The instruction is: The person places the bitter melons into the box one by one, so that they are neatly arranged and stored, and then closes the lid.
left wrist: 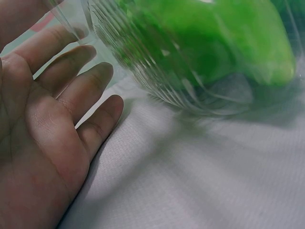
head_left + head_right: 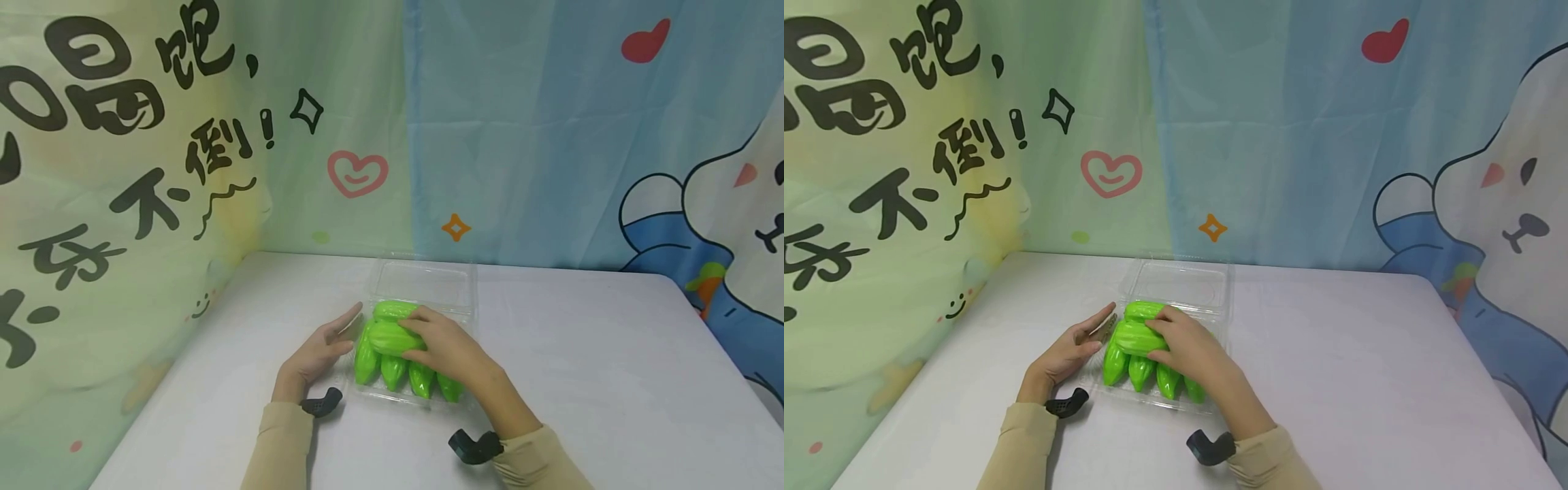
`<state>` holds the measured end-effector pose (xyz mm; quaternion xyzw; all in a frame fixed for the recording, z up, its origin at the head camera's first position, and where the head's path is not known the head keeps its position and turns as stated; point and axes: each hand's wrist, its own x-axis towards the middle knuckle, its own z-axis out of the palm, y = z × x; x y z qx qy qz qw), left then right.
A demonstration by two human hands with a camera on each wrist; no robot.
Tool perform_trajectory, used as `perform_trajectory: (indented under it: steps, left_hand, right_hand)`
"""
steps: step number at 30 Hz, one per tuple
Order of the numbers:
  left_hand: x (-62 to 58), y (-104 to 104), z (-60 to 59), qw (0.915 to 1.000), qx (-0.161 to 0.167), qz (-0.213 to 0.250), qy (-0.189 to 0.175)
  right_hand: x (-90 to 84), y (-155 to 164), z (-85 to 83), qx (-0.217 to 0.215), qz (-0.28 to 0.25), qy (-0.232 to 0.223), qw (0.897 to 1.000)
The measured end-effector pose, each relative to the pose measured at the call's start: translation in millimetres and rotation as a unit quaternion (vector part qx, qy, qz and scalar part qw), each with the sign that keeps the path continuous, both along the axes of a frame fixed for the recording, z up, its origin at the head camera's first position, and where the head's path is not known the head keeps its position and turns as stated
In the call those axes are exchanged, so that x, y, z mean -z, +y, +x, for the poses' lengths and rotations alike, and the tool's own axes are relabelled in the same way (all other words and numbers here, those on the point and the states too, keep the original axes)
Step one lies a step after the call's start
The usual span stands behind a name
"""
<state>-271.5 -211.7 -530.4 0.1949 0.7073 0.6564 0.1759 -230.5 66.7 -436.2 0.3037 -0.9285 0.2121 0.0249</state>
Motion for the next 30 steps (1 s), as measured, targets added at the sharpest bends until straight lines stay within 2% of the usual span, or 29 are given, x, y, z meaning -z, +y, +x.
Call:
perform_trajectory:
  steps: [11,30]
  left_hand:
    - [1.6,-0.2,-0.7,0.9997,0.015,0.020,0.004]
    - [1.4,0.8,-0.3,0.9999,-0.009,-0.001,-0.013]
  right_hand:
    - [3.7,-3.0,-1.9,0.010,-0.014,0.008,1.000]
    - [8.4,-4.5,-2.1,0.012,-0.016,0.037,0.999]
